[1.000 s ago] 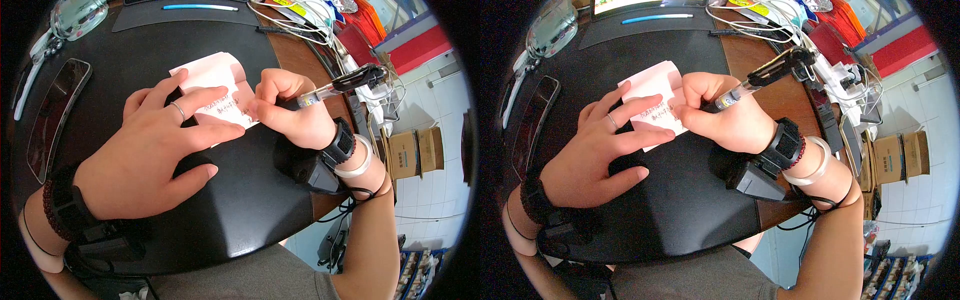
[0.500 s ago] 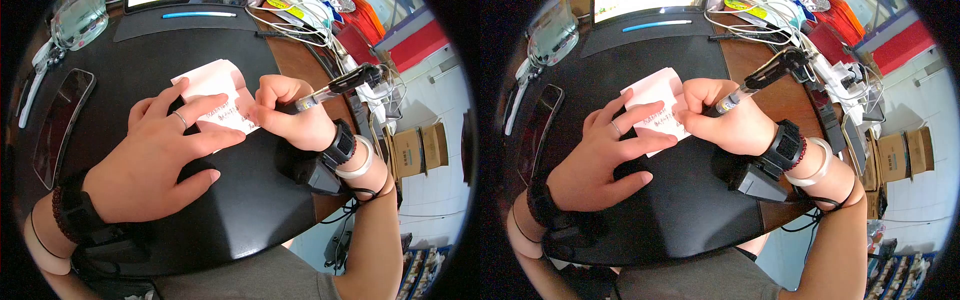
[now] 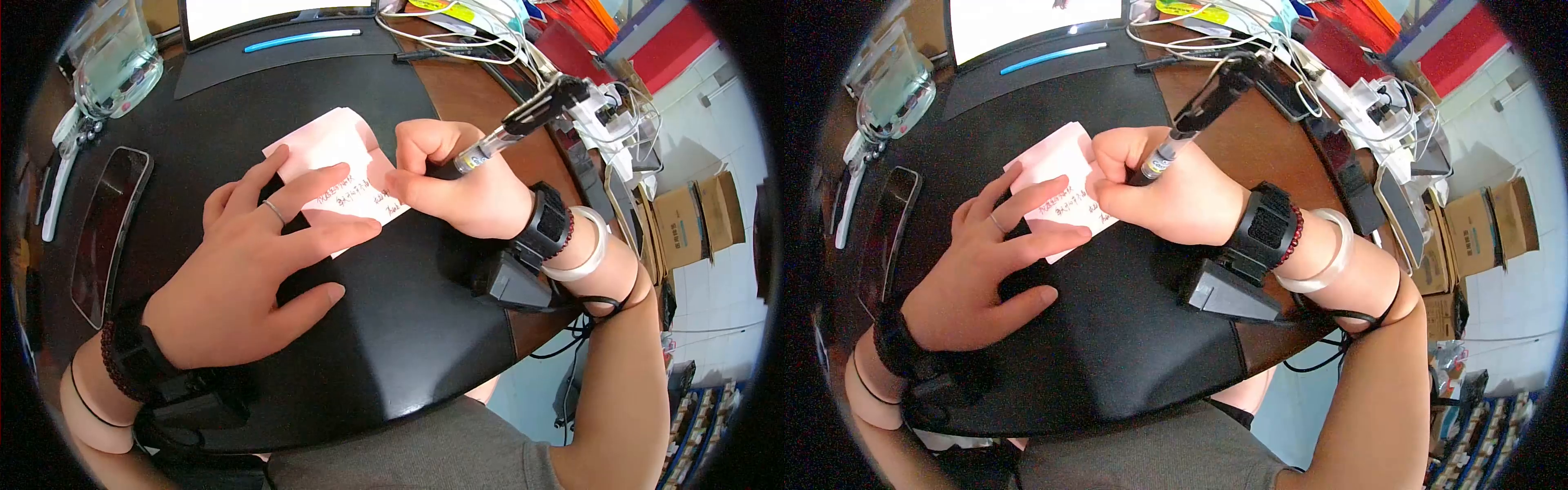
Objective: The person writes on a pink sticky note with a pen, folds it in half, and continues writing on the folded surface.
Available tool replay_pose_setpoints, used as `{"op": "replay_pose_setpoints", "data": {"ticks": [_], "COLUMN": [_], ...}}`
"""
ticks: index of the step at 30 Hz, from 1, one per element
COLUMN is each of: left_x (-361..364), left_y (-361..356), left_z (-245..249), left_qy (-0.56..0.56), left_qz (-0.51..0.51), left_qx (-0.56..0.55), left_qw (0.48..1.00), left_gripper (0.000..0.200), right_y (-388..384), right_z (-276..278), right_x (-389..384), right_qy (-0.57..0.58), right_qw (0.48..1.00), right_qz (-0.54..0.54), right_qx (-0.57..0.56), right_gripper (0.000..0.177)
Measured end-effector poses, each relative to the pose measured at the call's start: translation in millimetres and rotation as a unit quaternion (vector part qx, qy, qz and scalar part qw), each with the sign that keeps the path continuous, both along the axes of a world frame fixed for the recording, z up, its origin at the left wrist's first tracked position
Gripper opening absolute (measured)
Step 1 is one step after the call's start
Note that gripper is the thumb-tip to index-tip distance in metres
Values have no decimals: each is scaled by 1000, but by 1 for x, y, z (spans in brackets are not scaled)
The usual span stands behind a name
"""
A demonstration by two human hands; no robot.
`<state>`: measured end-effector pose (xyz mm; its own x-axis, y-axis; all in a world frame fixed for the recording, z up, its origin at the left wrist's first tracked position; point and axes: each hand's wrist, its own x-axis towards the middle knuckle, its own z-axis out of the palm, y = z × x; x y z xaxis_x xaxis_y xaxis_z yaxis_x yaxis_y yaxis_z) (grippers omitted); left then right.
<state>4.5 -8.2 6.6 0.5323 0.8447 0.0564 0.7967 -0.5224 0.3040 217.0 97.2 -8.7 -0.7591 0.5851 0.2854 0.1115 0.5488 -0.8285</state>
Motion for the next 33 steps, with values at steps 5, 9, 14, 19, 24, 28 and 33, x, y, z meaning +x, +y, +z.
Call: {"op": "replay_pose_setpoints", "data": {"ticks": [5, 9, 14, 19, 24, 28, 33], "left_x": [0, 1, 1, 1, 0, 1, 2], "left_y": [1, 0, 0, 0, 0, 0, 1], "left_z": [3, 2, 3, 2, 2, 2, 3], "left_qy": [-5, 4, 9, 11, 10, 14, 6], "left_qz": [1, 3, 4, 3, 3, 4, 2], "left_qx": [-20, -20, -14, -8, -9, -9, -9], "left_qw": [1000, 1000, 1000, 1000, 1000, 1000, 1000], "left_gripper": [50, 51, 51, 52, 51, 51, 52], "right_y": [1, 0, 3, 1, 2, 2, 2], "right_z": [-3, -1, -1, 1, 0, 0, 0], "right_x": [-1, 0, 2, 1, 1, 1, 2], "right_qy": [17, 16, 11, 6, -5, -1, 14], "right_qw": [1000, 1000, 999, 1000, 1000, 1000, 999], "right_qz": [1, 3, -20, -17, -23, -23, -13], "right_qx": [2, -27, -30, -19, 0, -13, -33], "right_gripper": [29, 29, 30, 28, 26, 26, 27]}}
